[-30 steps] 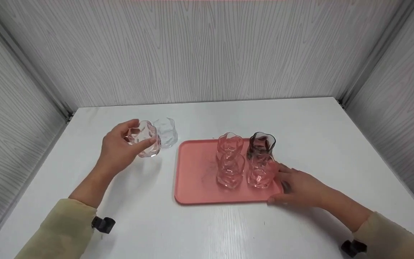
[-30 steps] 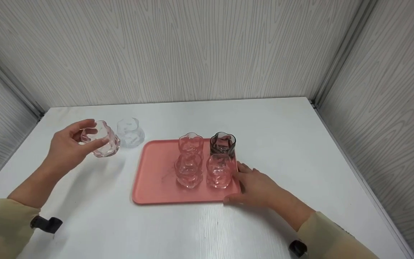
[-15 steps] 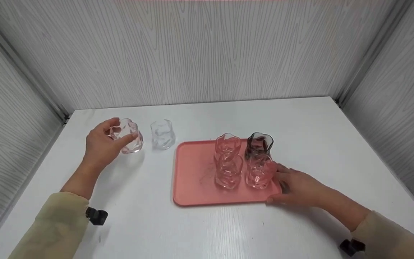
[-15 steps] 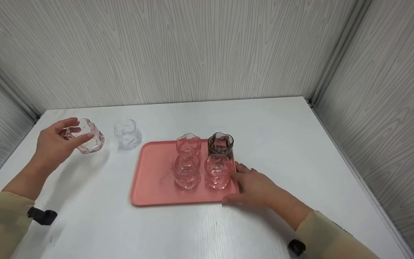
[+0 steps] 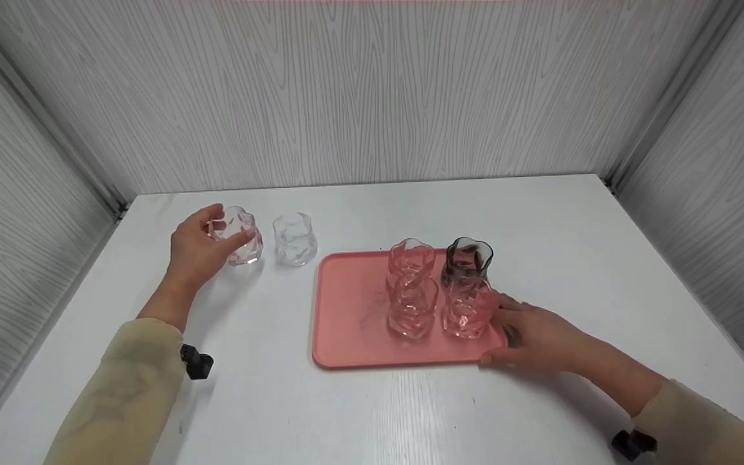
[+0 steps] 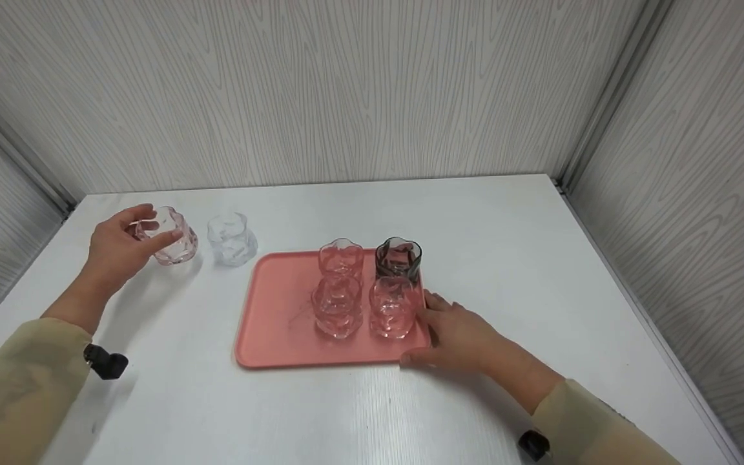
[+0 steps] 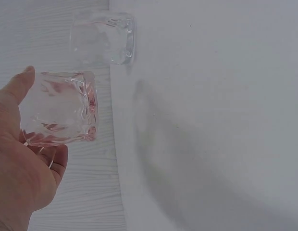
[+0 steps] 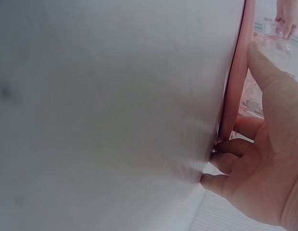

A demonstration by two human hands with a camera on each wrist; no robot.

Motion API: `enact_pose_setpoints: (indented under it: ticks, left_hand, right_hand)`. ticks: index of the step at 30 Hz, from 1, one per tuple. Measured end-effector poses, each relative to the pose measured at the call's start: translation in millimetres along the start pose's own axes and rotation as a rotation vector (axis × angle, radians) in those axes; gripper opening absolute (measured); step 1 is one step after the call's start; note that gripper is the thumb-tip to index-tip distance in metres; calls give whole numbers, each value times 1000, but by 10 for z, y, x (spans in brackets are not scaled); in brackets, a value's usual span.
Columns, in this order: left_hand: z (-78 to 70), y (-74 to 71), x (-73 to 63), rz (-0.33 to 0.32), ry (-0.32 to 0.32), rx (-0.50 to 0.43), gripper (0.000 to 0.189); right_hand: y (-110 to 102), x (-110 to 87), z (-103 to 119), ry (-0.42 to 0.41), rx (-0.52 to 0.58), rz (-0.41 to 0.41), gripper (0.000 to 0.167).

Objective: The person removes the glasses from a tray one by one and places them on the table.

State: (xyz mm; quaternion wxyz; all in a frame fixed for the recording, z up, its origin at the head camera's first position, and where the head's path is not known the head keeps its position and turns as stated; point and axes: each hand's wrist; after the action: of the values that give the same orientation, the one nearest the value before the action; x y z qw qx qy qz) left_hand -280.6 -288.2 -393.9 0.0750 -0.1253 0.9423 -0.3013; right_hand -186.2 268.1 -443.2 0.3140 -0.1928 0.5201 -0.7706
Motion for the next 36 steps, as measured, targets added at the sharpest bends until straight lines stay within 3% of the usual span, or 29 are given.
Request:
enact_pose_setpoints:
  ticks: [8, 16, 28, 36]
  left_hand:
    - [129, 105, 131, 11, -71, -20, 89]
    - [154, 191, 169, 30, -117, -17, 90]
    - [178, 318, 173, 35, -102, -23, 87]
    - [183, 337, 220, 47, -81, -38, 89]
  right_hand:
    - [-25, -9, 32, -15, 4, -10, 91]
    - [-19, -9, 16, -21, 1, -9, 90]
    - [-9, -8, 26, -1, -5, 5, 91]
    - [-14, -21, 33, 13, -13, -1, 101]
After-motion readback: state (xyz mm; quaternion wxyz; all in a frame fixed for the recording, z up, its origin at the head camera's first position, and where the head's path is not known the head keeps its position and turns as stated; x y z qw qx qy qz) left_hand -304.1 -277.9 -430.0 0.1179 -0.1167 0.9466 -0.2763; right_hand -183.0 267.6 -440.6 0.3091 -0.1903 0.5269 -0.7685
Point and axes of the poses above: each hand's wrist, its own x-axis towards the middle knuckle, its own y-axis out of the palm, z = x × y, and after that the axes turned 12 degrees about -y, right-handed
